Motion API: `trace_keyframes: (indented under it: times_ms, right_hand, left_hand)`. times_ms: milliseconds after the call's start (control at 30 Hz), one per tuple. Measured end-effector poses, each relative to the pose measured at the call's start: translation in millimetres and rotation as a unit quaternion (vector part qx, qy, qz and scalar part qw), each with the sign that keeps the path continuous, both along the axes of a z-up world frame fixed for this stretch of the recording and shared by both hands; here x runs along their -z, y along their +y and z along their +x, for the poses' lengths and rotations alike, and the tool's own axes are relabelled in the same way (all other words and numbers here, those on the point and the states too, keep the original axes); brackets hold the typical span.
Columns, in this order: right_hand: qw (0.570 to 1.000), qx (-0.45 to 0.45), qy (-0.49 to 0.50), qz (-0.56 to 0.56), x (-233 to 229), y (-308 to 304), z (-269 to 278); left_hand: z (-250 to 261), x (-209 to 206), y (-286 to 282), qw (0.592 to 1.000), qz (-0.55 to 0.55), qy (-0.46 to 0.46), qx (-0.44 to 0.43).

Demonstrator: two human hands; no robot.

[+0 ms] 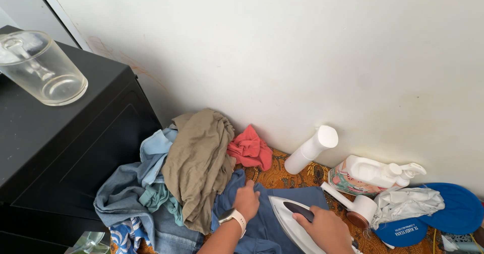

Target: Iron a blue piece of clothing on a flat surface.

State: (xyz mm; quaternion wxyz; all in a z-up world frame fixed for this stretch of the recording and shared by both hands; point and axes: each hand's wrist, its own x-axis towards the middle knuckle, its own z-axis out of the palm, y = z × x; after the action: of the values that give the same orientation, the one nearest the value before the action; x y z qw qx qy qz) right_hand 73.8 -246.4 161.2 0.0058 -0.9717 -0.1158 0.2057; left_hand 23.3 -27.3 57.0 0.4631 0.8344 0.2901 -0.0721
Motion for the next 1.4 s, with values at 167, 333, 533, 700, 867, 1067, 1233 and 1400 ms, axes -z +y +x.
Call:
trace_keyframes:
  times_ms: [167, 333, 533, 700, 867, 1067, 1233, 1400]
  right_hand:
    - [1.000, -0.003, 0.006, -0.015, -4.6, 15.9, -1.4]
    - [1.000, -0.001, 0.013, 0.005, -3.1, 26.0, -0.9]
    - [0.999, -0.039, 0.012, 0.006, -3.8, 61.2, -0.6]
    - [0.998, -0.058, -0.009, 0.032, -4.2, 67.6, -2.3]
    - [0.999, -0.032, 0.001, 0.011, 4.2, 27.9, -6.8]
    - [0.999, -0.020, -0.017, 0.020, -4.3, 52.8, -7.7]
    - [1.000, -0.022, -0.011, 0.017, -12.6, 48.4, -2.6]
    - [1.000, 0.025, 0.004, -0.007, -7.3, 1.2, 1.7]
  left_hand:
    - [-6.3, 74.1, 14.3, 0.992, 0.017, -0.043, -0.115]
    - [-21.8, 42.6, 38.1, 0.996, 0.003, -0.022, -0.088]
    - [-21.9, 38.9, 40.5, 0.997, -0.013, -0.006, -0.078]
    - [-20.8, 30.7, 40.6, 0.995, -0.022, 0.022, -0.092]
    - [-19.7, 34.6, 43.2, 0.997, -0.002, 0.014, -0.077]
    - [-30.8, -52.1, 27.8, 0.992, 0.043, 0.117, -0.018]
    - [-27.3, -23.0, 27.8, 0.990, 0.077, 0.118, 0.005]
    - [-26.3, 17.3, 43.4, 0.999, -0.010, 0.031, -0.017]
